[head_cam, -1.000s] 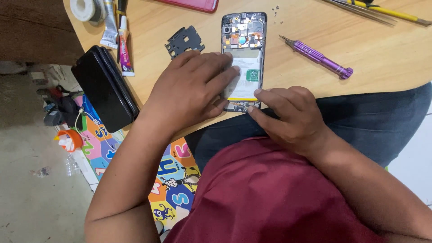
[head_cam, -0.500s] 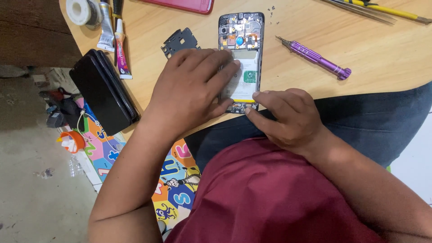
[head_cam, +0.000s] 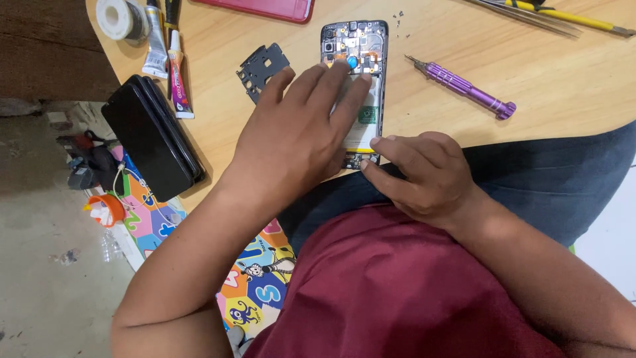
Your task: Disassembling a smartphone by unscrewing internal components and using a soldering iron to detach parts.
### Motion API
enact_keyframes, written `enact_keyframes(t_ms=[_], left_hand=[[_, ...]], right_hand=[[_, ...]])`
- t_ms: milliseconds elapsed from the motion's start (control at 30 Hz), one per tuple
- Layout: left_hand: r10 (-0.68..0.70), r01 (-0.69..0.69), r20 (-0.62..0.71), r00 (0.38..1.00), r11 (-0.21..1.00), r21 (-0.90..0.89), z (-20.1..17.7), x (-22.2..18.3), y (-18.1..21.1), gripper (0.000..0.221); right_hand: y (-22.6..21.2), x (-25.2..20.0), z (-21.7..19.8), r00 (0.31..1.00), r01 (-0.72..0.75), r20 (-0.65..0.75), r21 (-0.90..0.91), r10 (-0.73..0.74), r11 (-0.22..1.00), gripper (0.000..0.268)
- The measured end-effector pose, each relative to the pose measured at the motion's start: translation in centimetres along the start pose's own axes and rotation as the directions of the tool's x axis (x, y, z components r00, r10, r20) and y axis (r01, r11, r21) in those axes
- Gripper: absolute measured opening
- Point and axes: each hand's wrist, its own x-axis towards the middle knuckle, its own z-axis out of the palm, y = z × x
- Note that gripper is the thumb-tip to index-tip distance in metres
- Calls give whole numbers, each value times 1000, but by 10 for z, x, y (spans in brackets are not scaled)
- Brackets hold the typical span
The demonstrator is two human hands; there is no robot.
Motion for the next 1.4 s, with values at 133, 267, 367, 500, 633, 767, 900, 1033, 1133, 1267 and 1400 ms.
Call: enact_keyframes(t_ms=[133,267,367,500,633,767,900,1033,1133,1267,1400], left_hand=[[-16,18,27,1000,995,-95,9,-2,-6,87],[-11,14,24,1000,991,-136,12,-3,-5,85],[7,-8,-9,1000,996,-93,11,-2,-5,82],[66,-66,-4,998,997,-39,9,1,-6,80],[113,-113,-2,994,994,1,10,3,-6,64],[95,-95,10,995,995,-10,6,4,-7,77],[79,-79,-23,997,997,-2,0,9,-4,57],[96,-95,-19,995,995,36,4,10,-4,50],[110,-108,-32,993,992,72,10,9,-2,49],[116,-114,-22,993,991,66,14,8,0,51],[167,-162,-23,986,975,152,17,7,-2,48]], right_hand=[[1,0,-2,1000,6,3,-2,-6,1000,19],[1,0,-1,1000,8,-9,7,-8,1000,16],[1,0,0,1000,13,8,-22,-13,1000,15],[2,-1,1,1000,9,-4,-2,-9,1000,17],[1,1,1,999,11,-30,13,-11,1000,16],[1,2,0,1000,12,-21,-2,-12,1000,14],[1,3,-1,1000,9,-26,-5,-9,1000,16],[0,6,-3,999,15,-31,-4,-15,1000,16],[2,1,0,1000,18,-6,-12,-18,1000,17],[1,5,-2,999,25,-48,4,-25,1000,15],[2,2,-1,999,16,-29,11,-15,1000,15]])
